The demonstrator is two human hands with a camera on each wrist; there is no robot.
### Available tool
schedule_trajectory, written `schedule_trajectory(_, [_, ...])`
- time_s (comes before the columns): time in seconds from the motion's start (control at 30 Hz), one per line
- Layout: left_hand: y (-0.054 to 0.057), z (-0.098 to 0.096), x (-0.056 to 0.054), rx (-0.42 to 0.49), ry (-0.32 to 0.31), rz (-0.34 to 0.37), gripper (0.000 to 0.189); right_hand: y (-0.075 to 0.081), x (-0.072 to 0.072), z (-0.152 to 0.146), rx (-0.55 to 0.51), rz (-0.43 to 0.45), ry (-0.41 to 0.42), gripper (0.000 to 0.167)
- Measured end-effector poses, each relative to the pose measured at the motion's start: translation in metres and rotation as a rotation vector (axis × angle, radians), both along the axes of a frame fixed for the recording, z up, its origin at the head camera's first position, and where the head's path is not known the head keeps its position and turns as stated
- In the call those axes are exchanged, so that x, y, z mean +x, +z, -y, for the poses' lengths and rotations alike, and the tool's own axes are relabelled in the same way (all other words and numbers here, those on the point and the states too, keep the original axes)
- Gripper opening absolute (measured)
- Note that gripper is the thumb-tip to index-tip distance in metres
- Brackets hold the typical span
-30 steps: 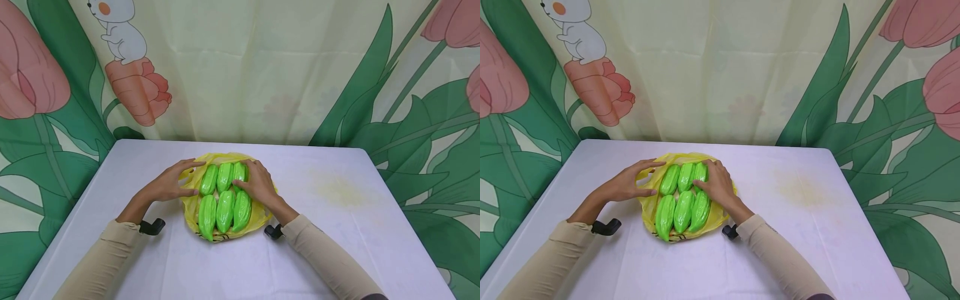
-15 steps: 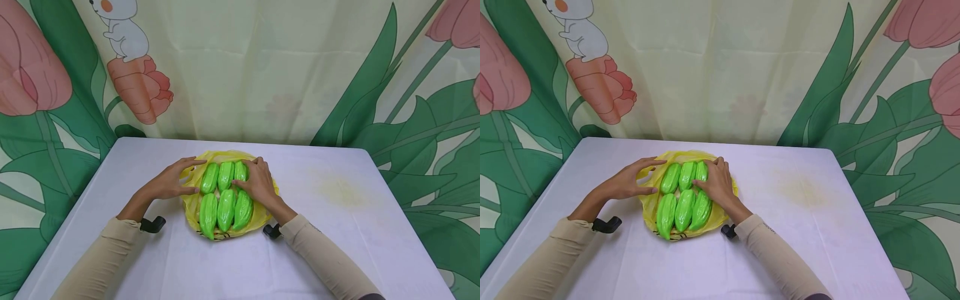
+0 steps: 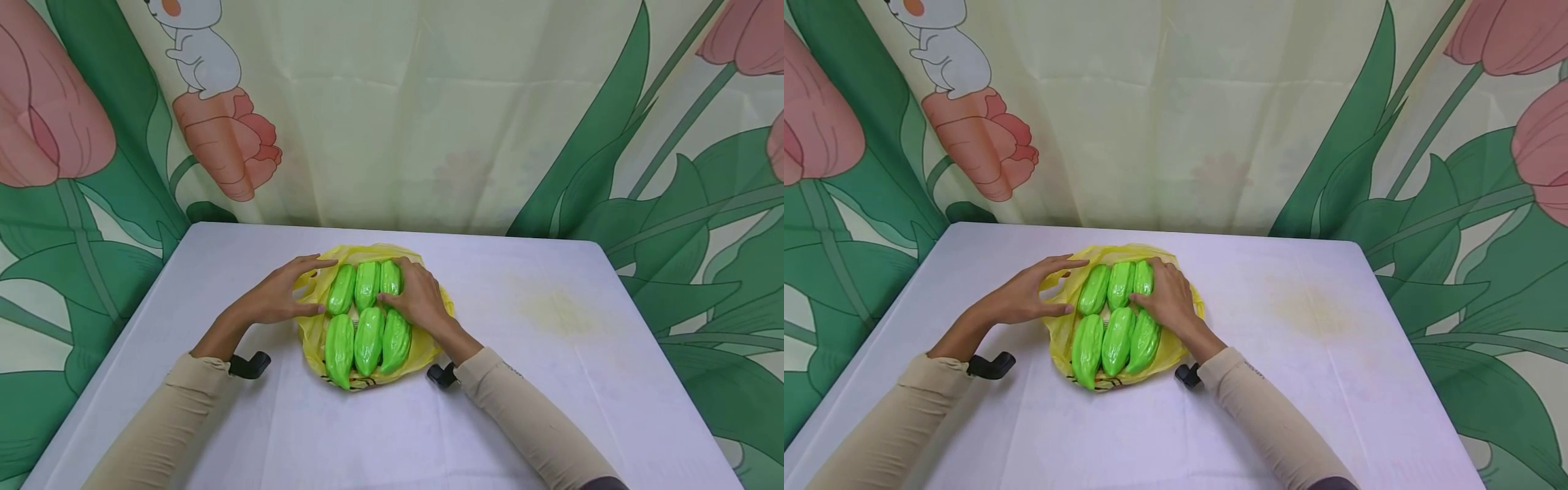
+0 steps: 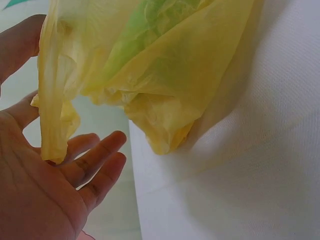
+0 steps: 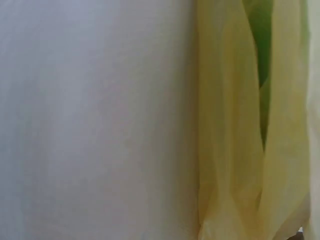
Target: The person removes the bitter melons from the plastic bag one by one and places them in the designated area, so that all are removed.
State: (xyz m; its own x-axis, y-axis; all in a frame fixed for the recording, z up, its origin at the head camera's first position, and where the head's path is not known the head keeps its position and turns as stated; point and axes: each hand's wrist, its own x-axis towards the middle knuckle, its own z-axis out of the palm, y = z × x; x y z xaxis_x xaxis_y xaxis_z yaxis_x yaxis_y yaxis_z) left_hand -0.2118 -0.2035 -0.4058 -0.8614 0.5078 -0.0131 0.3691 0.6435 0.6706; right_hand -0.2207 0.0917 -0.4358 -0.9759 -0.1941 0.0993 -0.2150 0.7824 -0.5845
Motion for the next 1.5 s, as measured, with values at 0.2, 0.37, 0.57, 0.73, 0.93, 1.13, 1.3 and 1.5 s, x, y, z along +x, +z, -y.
schedule_trajectory(0.2, [-0.002, 0.001, 0.0, -0.002, 0.0, 0.0, 0.082, 0.002, 0.003, 0.0, -0.01, 0.021, -0.001, 0.079])
schedule_trajectory(0.37, [0.0, 0.001, -0.001, 0.003, -0.008, -0.006, 0.08, 0.005, 0.008, 0.0, 0.018, -0.009, 0.004, 0.074])
schedule_trajectory(0.57, [0.002, 0.001, 0.001, 0.01, -0.014, -0.021, 0.079, 0.008, 0.011, 0.001, 0.075, -0.069, -0.003, 0.069])
schedule_trajectory(0.73, [0.003, 0.002, 0.001, 0.012, -0.015, -0.015, 0.079, 0.009, 0.014, 0.002, 0.086, -0.09, -0.014, 0.069])
schedule_trajectory(0.93, [0.003, 0.003, 0.003, 0.009, -0.002, 0.001, 0.081, 0.01, 0.016, -0.001, 0.04, -0.085, 0.0, 0.07])
schedule_trajectory(1.13, [0.003, 0.004, 0.002, 0.007, -0.001, -0.007, 0.082, 0.012, 0.017, -0.007, -0.092, -0.007, 0.02, 0.07])
schedule_trajectory(1.3, [0.003, 0.004, 0.002, 0.009, -0.003, -0.009, 0.08, 0.017, 0.018, -0.013, -0.208, 0.019, 0.025, 0.068])
schedule_trajectory(1.5, [0.003, 0.003, 0.002, 0.004, -0.003, -0.004, 0.08, 0.024, 0.018, -0.02, -0.329, 0.031, 0.055, 0.067])
